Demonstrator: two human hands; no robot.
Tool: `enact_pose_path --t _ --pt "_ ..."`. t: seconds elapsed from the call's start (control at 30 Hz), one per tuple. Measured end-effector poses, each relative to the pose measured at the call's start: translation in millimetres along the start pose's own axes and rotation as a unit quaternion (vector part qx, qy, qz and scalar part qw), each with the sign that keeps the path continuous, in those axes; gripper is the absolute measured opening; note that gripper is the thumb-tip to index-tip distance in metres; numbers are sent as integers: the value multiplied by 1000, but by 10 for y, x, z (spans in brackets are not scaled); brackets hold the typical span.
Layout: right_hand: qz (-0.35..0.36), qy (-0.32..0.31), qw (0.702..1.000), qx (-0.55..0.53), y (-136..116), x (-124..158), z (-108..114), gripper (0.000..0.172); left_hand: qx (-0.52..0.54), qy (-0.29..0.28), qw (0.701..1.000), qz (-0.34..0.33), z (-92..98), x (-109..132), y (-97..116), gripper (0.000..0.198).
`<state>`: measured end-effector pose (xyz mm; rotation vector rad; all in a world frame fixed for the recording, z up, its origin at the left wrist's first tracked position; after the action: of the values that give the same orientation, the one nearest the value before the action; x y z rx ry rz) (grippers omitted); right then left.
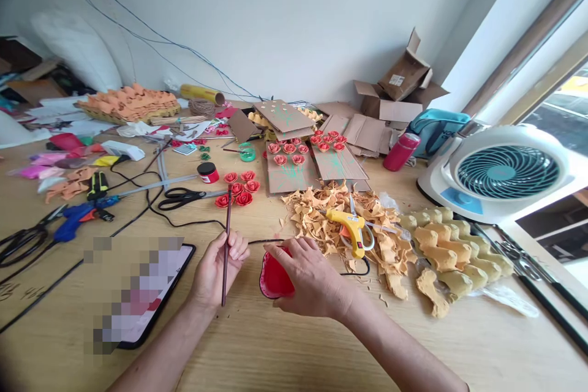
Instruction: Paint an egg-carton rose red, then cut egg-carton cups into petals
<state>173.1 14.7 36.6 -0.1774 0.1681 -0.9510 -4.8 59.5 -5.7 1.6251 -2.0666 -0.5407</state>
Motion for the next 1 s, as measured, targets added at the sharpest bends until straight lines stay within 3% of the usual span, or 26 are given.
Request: enact_pose_path --t 0.2,0.37,0.5,0.7,0.87,1.0 --pt "-17 7 1000 -13 150 74 262 98 -15 10 1000 8 41 -19 -8 29" --pt "-53 41 998 20 587 164 681 89 -15 22 1000 17 85 -49 -8 28" --pt "-131 63 987 74 1227 268 1057 89 -24 21 999 25 98 -56 -19 28" --pt "-247 75 958 128 2467 414 1464 91 -65 14 997 42 142 -33 -87 32" --pt "-318 85 936 123 3378 469 1434 93 -129 17 990 51 172 -20 -114 36" --pt "-323 95 936 107 3814 408 1227 94 -184 19 981 50 202 -30 -112 40"
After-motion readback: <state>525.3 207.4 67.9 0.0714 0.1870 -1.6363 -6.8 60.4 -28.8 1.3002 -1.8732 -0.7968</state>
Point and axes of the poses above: each hand's wrist, its own x-axis away from the middle knuckle, its own z-axis out of the back of the hand, y = z × x, the point moved 4 cm from there along -x, towards the middle knuckle, and after that the axes turned 6 degrees about x, right-handed, at the moved point
